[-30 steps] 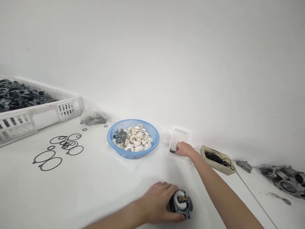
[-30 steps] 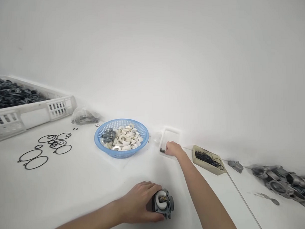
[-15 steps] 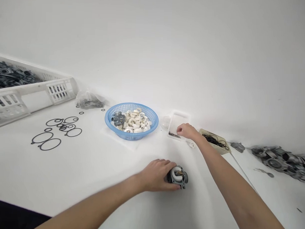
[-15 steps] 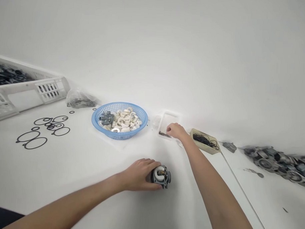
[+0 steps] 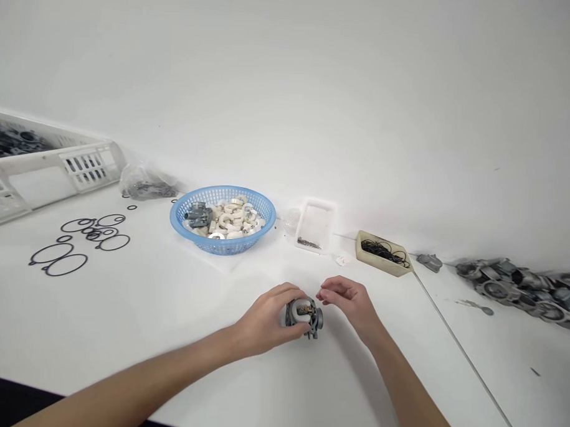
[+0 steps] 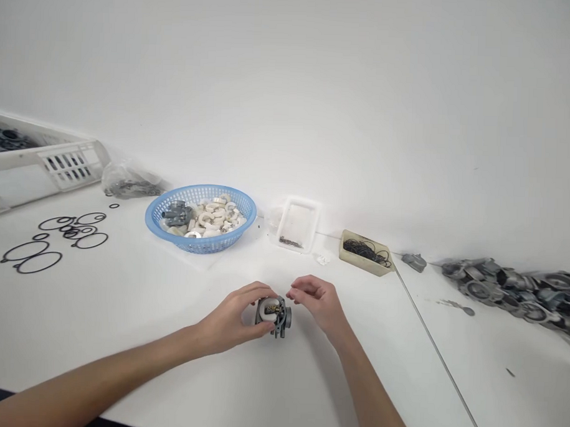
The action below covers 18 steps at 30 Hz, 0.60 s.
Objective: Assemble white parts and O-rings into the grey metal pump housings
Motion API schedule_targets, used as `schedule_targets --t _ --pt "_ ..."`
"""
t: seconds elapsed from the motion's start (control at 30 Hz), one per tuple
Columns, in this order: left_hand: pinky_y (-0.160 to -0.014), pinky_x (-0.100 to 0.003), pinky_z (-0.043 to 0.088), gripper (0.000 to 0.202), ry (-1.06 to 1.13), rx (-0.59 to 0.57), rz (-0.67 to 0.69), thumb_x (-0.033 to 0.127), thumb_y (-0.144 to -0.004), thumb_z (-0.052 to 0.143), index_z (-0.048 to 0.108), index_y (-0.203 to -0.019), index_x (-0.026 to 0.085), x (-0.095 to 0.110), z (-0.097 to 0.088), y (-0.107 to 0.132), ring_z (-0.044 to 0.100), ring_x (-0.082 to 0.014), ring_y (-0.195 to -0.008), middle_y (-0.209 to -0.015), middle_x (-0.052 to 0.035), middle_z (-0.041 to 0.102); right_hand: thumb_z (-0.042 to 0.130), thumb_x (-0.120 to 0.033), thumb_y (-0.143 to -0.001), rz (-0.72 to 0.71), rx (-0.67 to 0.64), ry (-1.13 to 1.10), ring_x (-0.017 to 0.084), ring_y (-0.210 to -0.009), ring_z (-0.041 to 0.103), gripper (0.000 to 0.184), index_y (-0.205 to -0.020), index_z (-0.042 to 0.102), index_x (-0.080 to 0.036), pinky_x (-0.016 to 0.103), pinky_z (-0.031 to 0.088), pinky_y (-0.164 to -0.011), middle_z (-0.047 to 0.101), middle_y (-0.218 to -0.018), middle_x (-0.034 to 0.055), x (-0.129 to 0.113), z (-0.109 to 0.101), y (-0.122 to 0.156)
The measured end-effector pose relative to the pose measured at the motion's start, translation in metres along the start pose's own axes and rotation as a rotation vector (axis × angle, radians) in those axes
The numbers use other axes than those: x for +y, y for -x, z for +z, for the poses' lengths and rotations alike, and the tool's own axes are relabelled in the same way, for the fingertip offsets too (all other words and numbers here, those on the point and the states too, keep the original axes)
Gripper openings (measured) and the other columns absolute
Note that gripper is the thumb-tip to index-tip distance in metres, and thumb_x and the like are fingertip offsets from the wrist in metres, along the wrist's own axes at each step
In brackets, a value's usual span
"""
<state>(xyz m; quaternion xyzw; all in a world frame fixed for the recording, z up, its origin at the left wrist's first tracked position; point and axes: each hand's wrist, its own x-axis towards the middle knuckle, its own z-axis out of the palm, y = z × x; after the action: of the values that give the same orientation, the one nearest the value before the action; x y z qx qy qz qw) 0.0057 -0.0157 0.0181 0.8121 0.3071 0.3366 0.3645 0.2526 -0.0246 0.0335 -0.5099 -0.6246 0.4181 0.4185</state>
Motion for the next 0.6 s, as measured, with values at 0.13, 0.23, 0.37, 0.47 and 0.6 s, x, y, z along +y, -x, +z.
schedule_targets --t 0.13,0.23,0.37,0.47,0.6 --pt "-0.093 -0.035 0.052 0.033 0.087 0.000 -0.062 0.028 -0.086 0.079 0.070 -0.117 0.026 0.003 0.001 -0.003 0.065 -0.0230 -0.106 -0.120 -0.0042 0.069 0.082 -0.046 -0.086 -0.017 -0.010 -0.133 0.023 -0.094 0.067 0.026 -0.088 0.075 -0.021 0.034 0.055 -0.084 0.073 -0.097 0.0059 0.000 0.005 0.004" --pt "-0.091 -0.034 0.050 0.031 0.127 -0.023 -0.093 0.030 -0.085 0.081 0.070 -0.114 0.026 0.004 0.000 -0.007 0.063 -0.0221 -0.103 -0.117 -0.0033 0.068 0.083 -0.044 -0.085 0.000 -0.016 -0.181 0.020 -0.087 0.063 0.024 -0.086 0.076 -0.021 0.031 0.051 -0.078 0.071 -0.091 0.0039 -0.002 0.007 0.005" --pt "-0.091 -0.033 0.049 0.033 0.147 -0.028 -0.106 0.029 -0.084 0.082 0.069 -0.114 0.026 0.006 0.000 -0.009 0.062 -0.0212 -0.102 -0.114 -0.0021 0.068 0.084 -0.044 -0.083 0.043 -0.017 -0.203 0.018 -0.079 0.061 0.025 -0.085 0.076 -0.020 0.030 0.048 -0.075 0.070 -0.084 0.0024 -0.003 0.011 0.008" --pt "-0.088 -0.033 0.049 0.032 0.150 -0.038 -0.151 0.031 -0.084 0.081 0.068 -0.113 0.025 0.007 0.001 -0.009 0.063 -0.0214 -0.100 -0.111 -0.0022 0.069 0.085 -0.044 -0.082 0.055 -0.009 -0.209 0.018 -0.077 0.061 0.027 -0.086 0.076 -0.019 0.030 0.047 -0.073 0.069 -0.083 0.0021 -0.004 0.015 0.009" --pt "-0.089 -0.034 0.050 0.033 0.141 -0.053 -0.177 0.034 -0.085 0.079 0.068 -0.115 0.025 0.009 0.001 -0.009 0.063 -0.0224 -0.099 -0.111 -0.0032 0.070 0.084 -0.043 -0.082 0.059 0.018 -0.209 0.018 -0.076 0.063 0.025 -0.089 0.077 -0.020 0.031 0.048 -0.073 0.070 -0.081 0.0019 -0.001 0.018 0.009"
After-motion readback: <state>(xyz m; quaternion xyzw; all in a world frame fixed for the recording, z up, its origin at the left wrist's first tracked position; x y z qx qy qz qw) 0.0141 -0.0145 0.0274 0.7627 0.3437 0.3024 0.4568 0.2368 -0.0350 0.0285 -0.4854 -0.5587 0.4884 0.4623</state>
